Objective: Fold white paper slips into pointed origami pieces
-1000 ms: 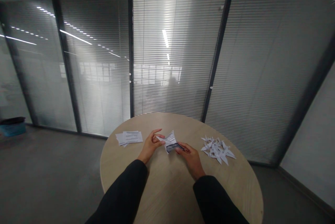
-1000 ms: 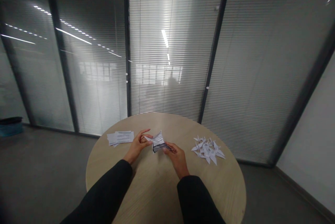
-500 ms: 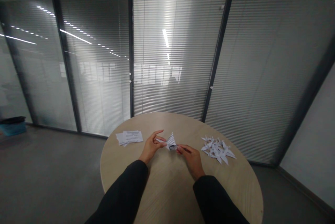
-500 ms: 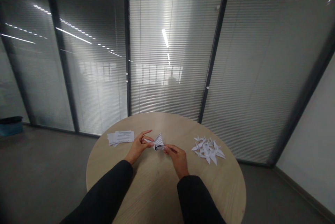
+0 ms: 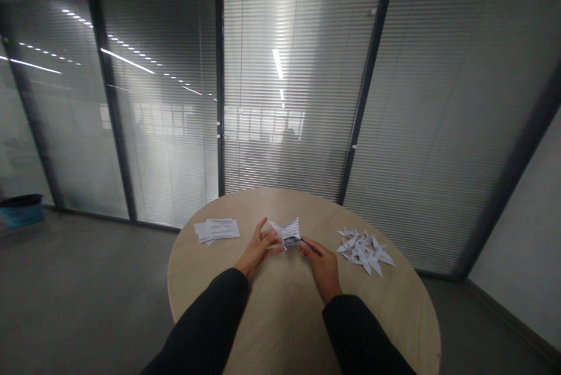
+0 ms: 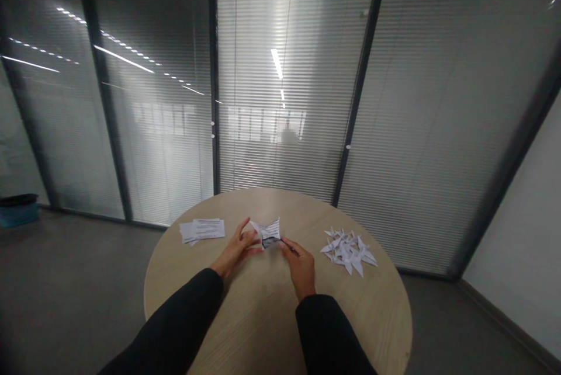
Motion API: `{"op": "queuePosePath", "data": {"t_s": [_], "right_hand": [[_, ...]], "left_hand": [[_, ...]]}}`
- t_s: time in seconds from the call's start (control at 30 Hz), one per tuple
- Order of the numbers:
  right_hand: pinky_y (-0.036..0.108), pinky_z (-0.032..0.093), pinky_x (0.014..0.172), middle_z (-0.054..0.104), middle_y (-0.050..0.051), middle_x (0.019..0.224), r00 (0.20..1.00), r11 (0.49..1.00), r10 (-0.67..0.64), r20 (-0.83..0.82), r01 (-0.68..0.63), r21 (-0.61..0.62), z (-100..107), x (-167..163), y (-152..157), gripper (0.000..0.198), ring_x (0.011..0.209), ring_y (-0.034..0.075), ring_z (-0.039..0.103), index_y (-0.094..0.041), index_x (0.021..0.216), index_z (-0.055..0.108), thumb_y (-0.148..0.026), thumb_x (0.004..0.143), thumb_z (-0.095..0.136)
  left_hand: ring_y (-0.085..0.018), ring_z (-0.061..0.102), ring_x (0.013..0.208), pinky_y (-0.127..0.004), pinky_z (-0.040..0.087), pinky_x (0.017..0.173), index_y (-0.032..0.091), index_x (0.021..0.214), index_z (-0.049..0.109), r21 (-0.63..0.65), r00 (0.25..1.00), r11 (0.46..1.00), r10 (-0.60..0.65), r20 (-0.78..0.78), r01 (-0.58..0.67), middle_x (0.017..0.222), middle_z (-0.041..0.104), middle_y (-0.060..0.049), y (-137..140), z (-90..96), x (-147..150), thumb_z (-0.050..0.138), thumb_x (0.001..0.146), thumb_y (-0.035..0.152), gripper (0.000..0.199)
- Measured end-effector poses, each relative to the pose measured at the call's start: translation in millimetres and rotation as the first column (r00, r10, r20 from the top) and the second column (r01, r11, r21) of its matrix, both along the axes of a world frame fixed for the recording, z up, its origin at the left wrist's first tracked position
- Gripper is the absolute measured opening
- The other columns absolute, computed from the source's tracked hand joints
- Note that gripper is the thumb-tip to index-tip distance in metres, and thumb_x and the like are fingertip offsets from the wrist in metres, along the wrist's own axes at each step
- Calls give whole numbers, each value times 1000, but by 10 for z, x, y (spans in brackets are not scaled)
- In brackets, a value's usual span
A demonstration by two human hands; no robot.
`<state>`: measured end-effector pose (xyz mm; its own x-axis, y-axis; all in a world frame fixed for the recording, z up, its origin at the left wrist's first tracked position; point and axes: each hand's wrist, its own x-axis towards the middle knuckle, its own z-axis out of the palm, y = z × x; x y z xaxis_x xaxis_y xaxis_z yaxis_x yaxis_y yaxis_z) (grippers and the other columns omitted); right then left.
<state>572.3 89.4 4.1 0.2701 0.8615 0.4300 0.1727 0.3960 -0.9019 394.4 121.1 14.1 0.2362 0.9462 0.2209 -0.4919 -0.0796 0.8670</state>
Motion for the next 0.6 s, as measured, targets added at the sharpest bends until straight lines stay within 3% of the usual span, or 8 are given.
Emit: {"op": "queuePosePath", "data": {"t_s": [0.07,0.17,0.3,0.47,0.6], "right_hand": [[40,52,80,74,8,93,999,1000,8,38,-8,-4,-27,-18,6,43,80,26,67,-20,93,74,-52,64,70],[40,51,86,73,9,100,994,996,88,60,-86,-23,-44,-49,7,42,92,27,66,-21,95,73,-51,65,70],[39,50,86,70,11,105,988,989,137,-65,-139,-40,-17,-29,11,55,99,26,64,-20,115,62,-56,73,62],[35,53,78,70,9,100,945,950,292,-150,-305,-68,21,10,6,67,92,24,66,-21,126,52,-58,71,64],[31,53,69,70,5,84,940,938,336,-64,-340,-72,-9,1,12,56,80,21,66,-18,115,61,-52,70,67]], "left_hand": [[-20,64,87,-37,54,74,23,136,31,-58,996,995,-78,33,80,112,60,-13,-29,-17,62,71,72,39,77],[-20,64,88,-34,55,72,23,133,35,-80,996,993,-80,47,84,112,62,-12,-41,-25,99,75,69,32,76],[-18,64,80,-27,53,61,20,129,42,-88,993,994,-69,-94,61,107,65,-12,1,-67,52,78,65,27,75],[-17,64,71,-23,48,55,18,133,41,-1,949,982,-182,-256,188,96,68,-9,90,-185,-5,79,62,30,81],[-16,63,70,-23,46,57,18,132,45,113,929,986,-77,-361,126,87,68,-6,164,-232,-36,79,61,27,79]]}}
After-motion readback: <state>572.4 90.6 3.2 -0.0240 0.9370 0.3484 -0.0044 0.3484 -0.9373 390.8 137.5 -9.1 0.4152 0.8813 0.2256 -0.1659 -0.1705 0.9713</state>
